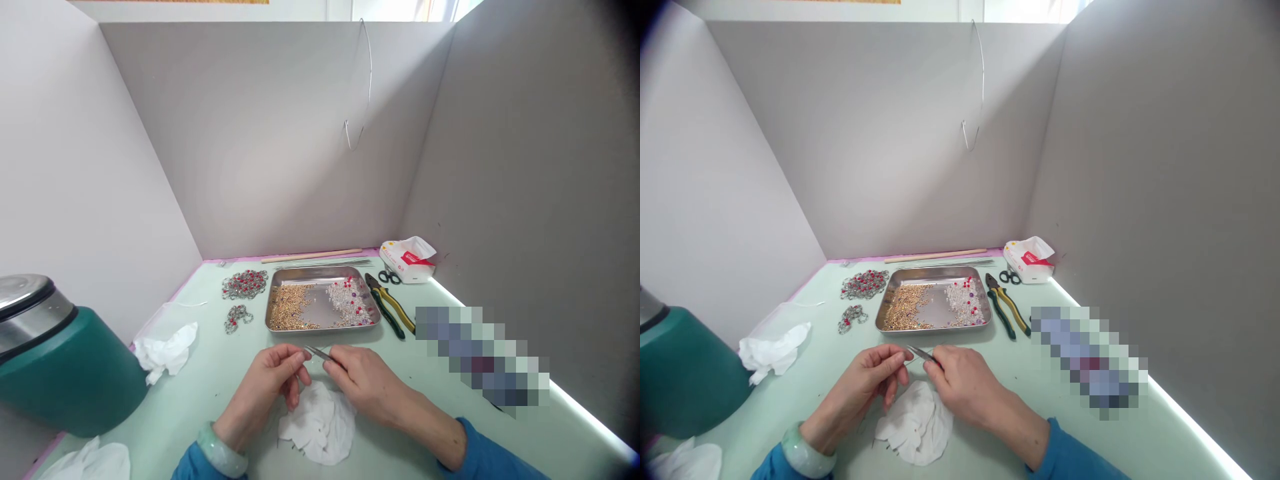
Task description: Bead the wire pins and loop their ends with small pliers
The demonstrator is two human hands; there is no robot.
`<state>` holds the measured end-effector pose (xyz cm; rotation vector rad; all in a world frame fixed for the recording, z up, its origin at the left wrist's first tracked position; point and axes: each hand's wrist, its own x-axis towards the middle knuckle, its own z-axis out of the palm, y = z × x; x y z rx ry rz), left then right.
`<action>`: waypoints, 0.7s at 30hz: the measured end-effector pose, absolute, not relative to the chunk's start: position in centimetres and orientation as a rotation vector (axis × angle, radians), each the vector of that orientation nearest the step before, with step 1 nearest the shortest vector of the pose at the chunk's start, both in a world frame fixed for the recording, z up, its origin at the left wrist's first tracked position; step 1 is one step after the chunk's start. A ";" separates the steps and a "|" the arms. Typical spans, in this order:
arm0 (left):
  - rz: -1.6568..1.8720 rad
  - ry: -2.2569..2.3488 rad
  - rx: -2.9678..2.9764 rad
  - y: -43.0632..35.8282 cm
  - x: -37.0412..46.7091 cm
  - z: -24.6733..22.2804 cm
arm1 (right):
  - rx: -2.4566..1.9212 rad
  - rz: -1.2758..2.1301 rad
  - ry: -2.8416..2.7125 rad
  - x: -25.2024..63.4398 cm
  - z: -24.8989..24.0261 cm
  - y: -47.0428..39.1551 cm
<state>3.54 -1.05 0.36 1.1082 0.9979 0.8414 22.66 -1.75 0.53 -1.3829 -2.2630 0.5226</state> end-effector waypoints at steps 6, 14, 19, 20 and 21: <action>0.835 1.013 1.111 -0.8 3.3 0.2 | -1.614 0.417 -2.268 23.7 0.4 -1.1; 0.933 1.067 1.087 -0.4 3.0 0.5 | -1.787 0.069 -2.354 23.9 -0.3 -1.5; 1.013 1.038 1.051 -0.3 2.8 0.1 | -1.746 0.004 -2.317 23.9 0.0 -1.4; 1.032 1.035 1.043 -0.3 2.8 0.0 | -1.728 -0.006 -2.284 23.9 0.3 -1.7; 1.048 1.033 1.036 -0.4 2.8 0.0 | -1.691 0.008 -2.245 23.7 0.7 -2.2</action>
